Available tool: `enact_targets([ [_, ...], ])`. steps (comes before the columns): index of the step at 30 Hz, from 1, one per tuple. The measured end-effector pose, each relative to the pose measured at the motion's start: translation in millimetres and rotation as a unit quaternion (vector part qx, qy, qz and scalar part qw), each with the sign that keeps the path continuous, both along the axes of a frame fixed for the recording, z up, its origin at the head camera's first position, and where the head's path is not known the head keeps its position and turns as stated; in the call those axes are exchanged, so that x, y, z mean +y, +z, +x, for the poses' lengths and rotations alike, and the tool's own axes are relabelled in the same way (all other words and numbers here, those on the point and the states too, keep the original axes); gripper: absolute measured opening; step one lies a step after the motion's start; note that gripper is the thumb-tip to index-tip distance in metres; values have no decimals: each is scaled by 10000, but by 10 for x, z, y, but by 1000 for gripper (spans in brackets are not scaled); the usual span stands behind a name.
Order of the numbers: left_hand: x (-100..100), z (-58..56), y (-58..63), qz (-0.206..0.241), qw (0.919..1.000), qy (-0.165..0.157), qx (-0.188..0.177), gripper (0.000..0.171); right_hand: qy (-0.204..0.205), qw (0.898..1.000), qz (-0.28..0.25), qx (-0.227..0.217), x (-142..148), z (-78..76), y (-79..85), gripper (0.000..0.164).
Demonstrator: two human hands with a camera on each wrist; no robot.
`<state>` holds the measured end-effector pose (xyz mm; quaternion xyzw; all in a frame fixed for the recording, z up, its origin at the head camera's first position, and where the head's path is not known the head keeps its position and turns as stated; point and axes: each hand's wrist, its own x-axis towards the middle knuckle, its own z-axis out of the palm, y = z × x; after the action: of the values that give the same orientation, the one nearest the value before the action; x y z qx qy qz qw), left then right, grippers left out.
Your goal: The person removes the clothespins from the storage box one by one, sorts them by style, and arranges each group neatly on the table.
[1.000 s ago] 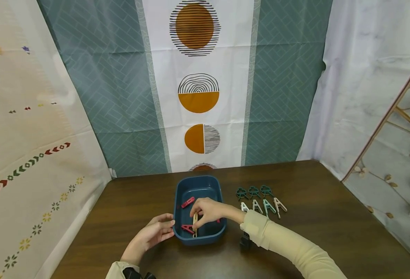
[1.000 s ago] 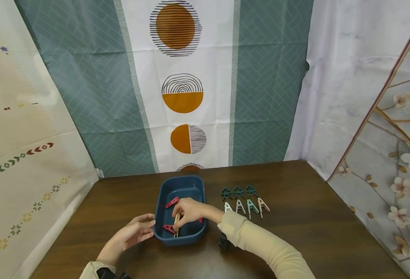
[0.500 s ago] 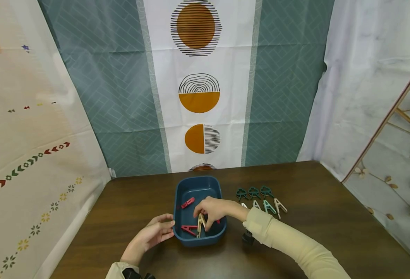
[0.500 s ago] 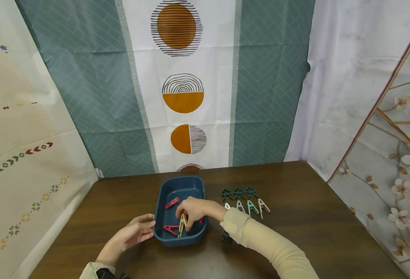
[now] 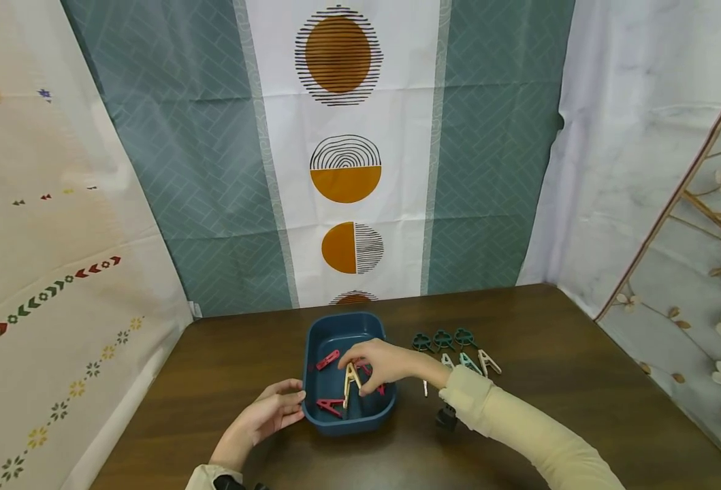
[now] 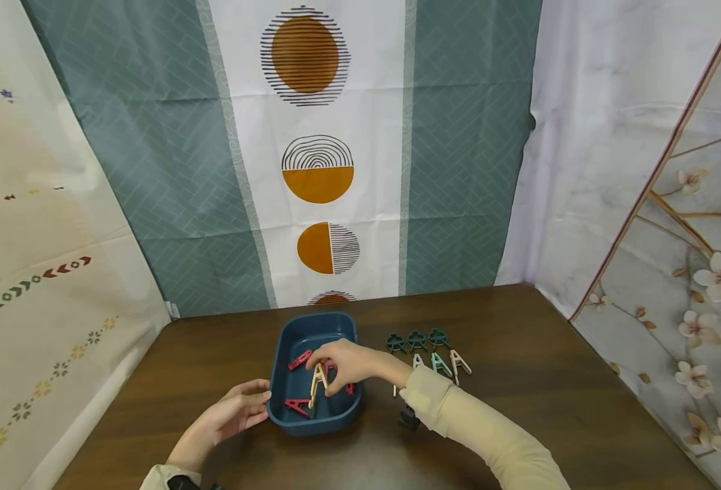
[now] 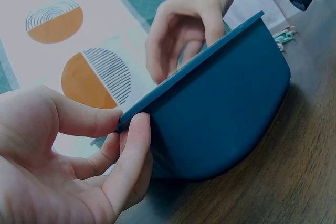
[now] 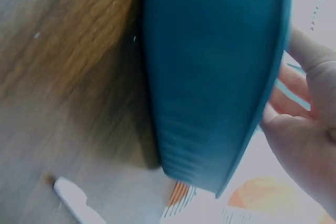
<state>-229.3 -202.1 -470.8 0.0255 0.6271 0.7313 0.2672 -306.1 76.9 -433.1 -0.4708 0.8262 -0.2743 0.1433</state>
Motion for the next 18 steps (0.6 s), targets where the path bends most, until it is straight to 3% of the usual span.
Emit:
enact_targets([
  [7, -4, 8, -5, -9, 10000, 9, 10, 29, 8, 9933, -981, -616, 327, -17, 42, 54],
  [13, -13, 9, 4, -3, 10000, -1, 21, 28, -369, 9874, -1203, -963, 626, -8, 73, 53],
  [18, -7, 1, 14, 14, 10000, -27, 16, 24, -588, 9872, -1226, -828, 839, -18, 87, 53],
])
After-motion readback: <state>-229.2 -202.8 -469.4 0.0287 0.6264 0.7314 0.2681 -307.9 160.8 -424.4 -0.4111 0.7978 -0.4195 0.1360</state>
